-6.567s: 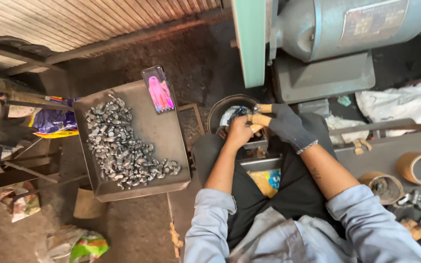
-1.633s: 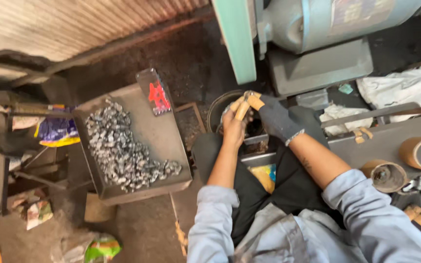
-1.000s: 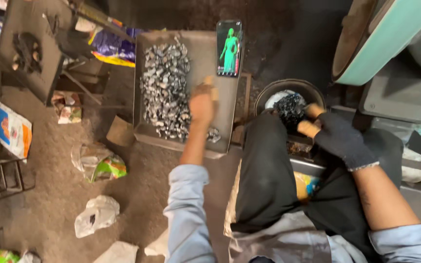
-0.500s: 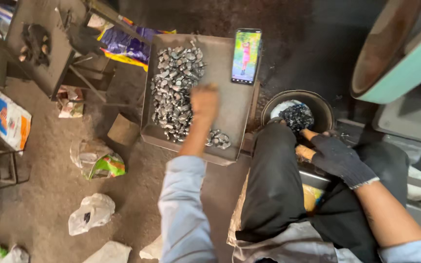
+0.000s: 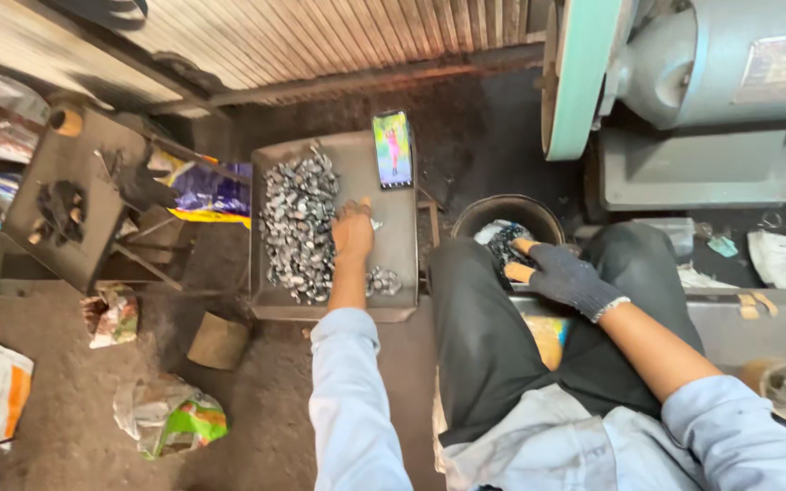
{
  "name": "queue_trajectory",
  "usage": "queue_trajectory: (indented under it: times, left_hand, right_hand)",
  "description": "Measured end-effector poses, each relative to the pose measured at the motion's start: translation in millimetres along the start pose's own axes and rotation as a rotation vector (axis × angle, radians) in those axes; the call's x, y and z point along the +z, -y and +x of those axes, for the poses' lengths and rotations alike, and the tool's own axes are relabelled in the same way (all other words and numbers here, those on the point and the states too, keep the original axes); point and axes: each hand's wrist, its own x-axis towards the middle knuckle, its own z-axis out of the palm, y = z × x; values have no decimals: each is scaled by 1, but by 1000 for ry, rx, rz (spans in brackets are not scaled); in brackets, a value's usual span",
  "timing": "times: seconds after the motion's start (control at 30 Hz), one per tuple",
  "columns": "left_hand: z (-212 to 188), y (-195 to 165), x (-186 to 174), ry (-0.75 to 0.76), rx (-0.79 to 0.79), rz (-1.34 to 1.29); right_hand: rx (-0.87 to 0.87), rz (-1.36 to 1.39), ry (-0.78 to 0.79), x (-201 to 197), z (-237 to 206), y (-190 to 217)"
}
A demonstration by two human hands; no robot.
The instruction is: The person sits on the floor holding small metal workpieces and presses each against a running bench grinder, producing sparks as the edges are ground. Ground pieces are placed into a large tray filled with similar finished pieces, and new pieces are picked up one at a time to repeat the process.
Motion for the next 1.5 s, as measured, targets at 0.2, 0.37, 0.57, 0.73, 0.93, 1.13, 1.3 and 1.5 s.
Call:
queue_trajectory:
  times: [0.2,0.37,0.57,0.73,0.93,1.13,1.3,1.5]
  left_hand:
    - [-19,1,16,37,-48,12]
    - [-6,-7,36,-297,221,-6]
    - [-12,-72,34,-419,-58,-740]
    - [-57,-239,28,31,-316,-2447]
    - [-105,-305,30,741,-191,-2453]
    - [-39,-305,19,865,217,-2370]
    - [23,-339,34,798,-501,-2616]
    - [22,-324,52,714,-460,-2543]
  right_hand:
    - [8,-233,305,9,-8,-4]
    - [25,-210,291,10,5,10]
    - [-37,12,186,12,22,8]
    - [-256,924,-140,20,43,-17]
    - [-71,1538,278,-14,13,-52]
    - [-269,1495,132,-54,16,-47]
    - [94,1275,-193,-40,93,-50]
    - [30,1381,-253,-36,109,-47]
